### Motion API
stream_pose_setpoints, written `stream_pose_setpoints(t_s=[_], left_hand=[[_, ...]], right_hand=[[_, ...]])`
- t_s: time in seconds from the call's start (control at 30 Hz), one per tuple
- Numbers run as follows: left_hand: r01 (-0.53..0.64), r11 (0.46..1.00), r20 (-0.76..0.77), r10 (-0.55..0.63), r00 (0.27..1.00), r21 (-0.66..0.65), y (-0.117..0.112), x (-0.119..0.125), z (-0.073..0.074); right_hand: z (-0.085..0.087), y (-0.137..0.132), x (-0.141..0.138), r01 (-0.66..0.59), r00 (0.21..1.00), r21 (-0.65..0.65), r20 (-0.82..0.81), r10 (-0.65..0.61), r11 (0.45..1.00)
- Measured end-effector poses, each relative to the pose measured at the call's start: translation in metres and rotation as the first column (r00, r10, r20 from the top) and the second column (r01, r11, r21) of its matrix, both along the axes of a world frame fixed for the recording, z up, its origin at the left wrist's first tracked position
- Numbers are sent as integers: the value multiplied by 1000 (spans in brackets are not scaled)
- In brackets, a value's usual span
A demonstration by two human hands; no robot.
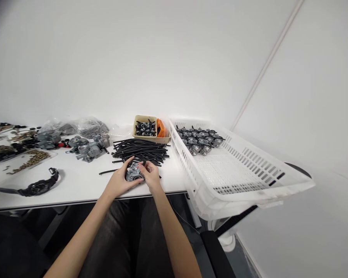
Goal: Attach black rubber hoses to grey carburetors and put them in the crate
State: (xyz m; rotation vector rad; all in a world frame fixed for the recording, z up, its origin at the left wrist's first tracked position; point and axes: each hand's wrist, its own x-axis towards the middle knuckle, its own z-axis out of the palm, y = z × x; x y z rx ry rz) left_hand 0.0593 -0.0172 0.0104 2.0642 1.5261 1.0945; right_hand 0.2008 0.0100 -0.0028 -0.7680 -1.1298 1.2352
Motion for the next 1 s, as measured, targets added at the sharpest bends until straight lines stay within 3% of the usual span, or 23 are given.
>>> stream_pose_setpoints(t_s=[0.53, 0.7, 1.0], left_hand=[[-22, 1000, 94, 23, 995, -7, 5, -3, -5], [-21, 1000, 95, 22, 995, -9, 5, -3, -5], [-16, 1000, 68, 16, 998, 10, 5, -3, -4]], right_hand=[[-2, 2, 4, -68, 985, -58, -162, 58, 996], [-2, 0, 4, -25, 991, -74, -132, 15, 997], [3, -3, 3, -99, 993, -34, -69, 96, 995]])
